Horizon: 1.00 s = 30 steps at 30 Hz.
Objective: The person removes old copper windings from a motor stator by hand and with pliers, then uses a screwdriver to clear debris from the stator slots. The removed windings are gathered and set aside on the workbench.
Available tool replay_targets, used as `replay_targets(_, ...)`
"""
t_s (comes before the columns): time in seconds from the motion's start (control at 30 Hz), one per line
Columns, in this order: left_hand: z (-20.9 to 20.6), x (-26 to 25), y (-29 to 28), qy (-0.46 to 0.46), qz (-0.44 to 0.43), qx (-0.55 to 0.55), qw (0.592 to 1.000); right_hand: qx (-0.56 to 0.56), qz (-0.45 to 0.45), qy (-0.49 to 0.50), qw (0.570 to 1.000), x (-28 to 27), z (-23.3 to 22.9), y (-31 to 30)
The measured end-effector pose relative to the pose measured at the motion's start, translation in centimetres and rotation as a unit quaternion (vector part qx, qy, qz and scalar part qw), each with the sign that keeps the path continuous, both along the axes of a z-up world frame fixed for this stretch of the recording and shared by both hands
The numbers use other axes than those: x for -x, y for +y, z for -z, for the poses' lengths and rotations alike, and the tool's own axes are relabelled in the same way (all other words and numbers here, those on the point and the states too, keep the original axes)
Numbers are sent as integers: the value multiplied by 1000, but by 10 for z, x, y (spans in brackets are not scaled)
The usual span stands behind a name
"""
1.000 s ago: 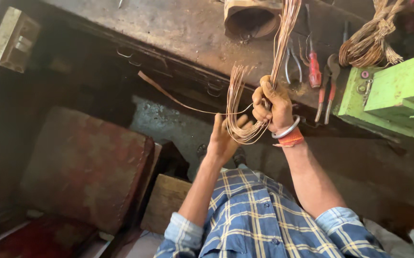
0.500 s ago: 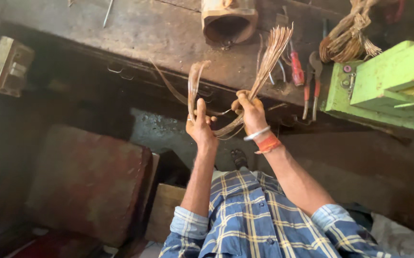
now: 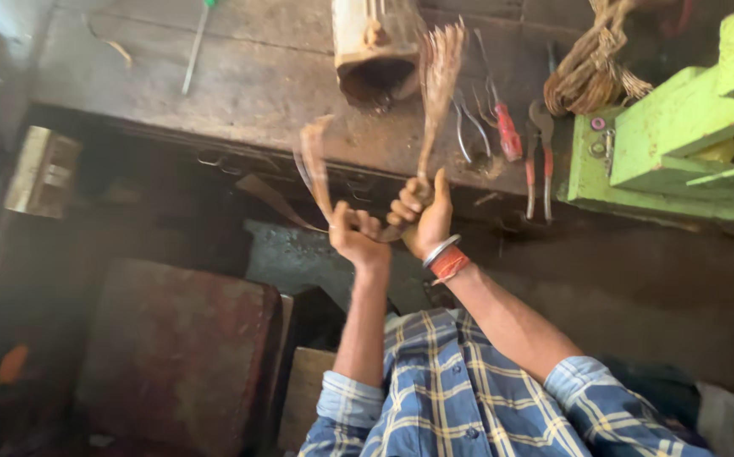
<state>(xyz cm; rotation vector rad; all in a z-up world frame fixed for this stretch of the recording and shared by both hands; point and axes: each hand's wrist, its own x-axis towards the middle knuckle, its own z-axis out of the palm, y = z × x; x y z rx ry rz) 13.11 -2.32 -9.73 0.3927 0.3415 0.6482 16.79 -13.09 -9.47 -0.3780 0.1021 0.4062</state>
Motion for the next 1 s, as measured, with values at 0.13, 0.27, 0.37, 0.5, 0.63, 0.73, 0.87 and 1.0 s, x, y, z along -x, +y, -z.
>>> replay_targets(0.13,-9,13,-3,-134,273,-135,943,158,2,86,984,-33,31,-18)
replay_targets(0.27,-44,18,16,-29,424,-335,841,308,23,56,950,-51,59,-22)
replay_targets(0.37,-81,15,22,-59,355,-605,710,342,78,-49,935,-51,63,-24)
replay_targets(0.5,-119,0,20,-272,153,-792,525,350,23,-171,921,-26,51,-37)
replay_targets(0.63,-134,-11,23,-288,143,-798,510,367,3,-210,906,-4,39,-28)
replay_targets(0.73,-144,-27,32,-222,199,-773,559,407,19,-212,888,-25,25,-22)
replay_targets(0.87,-146,-32,48,-221,141,-883,390,379,-36,-105,919,-20,14,-21)
replay_targets(1.0,-148,-42,65,-183,118,-898,382,454,21,-43,890,-15,-25,-25)
